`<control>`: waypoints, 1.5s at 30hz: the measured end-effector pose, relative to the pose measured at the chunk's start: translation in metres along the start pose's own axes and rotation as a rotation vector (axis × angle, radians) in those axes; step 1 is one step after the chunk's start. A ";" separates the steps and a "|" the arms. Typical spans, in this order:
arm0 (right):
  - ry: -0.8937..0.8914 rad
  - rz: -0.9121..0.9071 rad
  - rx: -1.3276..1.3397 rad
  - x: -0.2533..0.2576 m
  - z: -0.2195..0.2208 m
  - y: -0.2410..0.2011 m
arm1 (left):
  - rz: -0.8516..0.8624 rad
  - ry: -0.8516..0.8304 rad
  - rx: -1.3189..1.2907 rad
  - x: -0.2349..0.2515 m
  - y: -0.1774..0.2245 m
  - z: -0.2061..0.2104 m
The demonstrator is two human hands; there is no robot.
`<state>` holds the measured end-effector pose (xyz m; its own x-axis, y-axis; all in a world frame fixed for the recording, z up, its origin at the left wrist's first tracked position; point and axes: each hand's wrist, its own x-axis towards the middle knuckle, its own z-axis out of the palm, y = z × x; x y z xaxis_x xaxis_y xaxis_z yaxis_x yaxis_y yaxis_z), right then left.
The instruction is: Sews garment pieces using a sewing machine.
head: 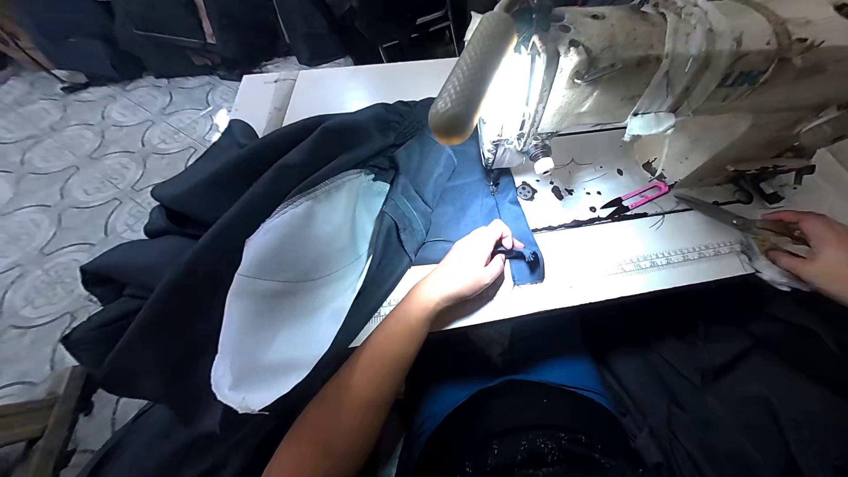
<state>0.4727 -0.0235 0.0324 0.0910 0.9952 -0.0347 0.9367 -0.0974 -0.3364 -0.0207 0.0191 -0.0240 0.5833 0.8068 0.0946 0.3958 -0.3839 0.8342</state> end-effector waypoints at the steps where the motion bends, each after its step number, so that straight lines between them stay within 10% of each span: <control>1: 0.015 -0.016 0.011 0.003 0.005 0.008 | 0.013 0.004 -0.011 0.000 -0.002 0.001; 6: 0.063 0.059 -0.141 -0.008 0.009 -0.025 | 0.029 0.037 0.101 -0.003 0.002 0.004; 13: 0.294 -0.909 0.107 -0.029 0.130 -0.195 | 0.117 0.035 0.165 0.000 -0.003 0.008; 19: 0.035 -0.780 0.333 -0.018 0.150 -0.217 | 0.146 -0.030 0.179 -0.005 -0.001 -0.001; 24: 0.485 -0.962 0.200 -0.045 0.155 -0.224 | 0.227 0.075 0.239 -0.001 -0.002 0.005; 30: 0.448 -0.808 0.070 -0.023 0.163 -0.241 | -0.161 0.131 0.022 0.008 0.021 0.001; 45: 0.521 -0.668 0.542 -0.002 0.165 -0.242 | 0.322 0.373 0.269 0.003 0.002 0.016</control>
<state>0.1899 -0.0025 -0.0415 -0.1388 0.7106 0.6898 0.5810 0.6225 -0.5244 -0.0072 0.0138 -0.0309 0.4335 0.7149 0.5486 0.4348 -0.6991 0.5676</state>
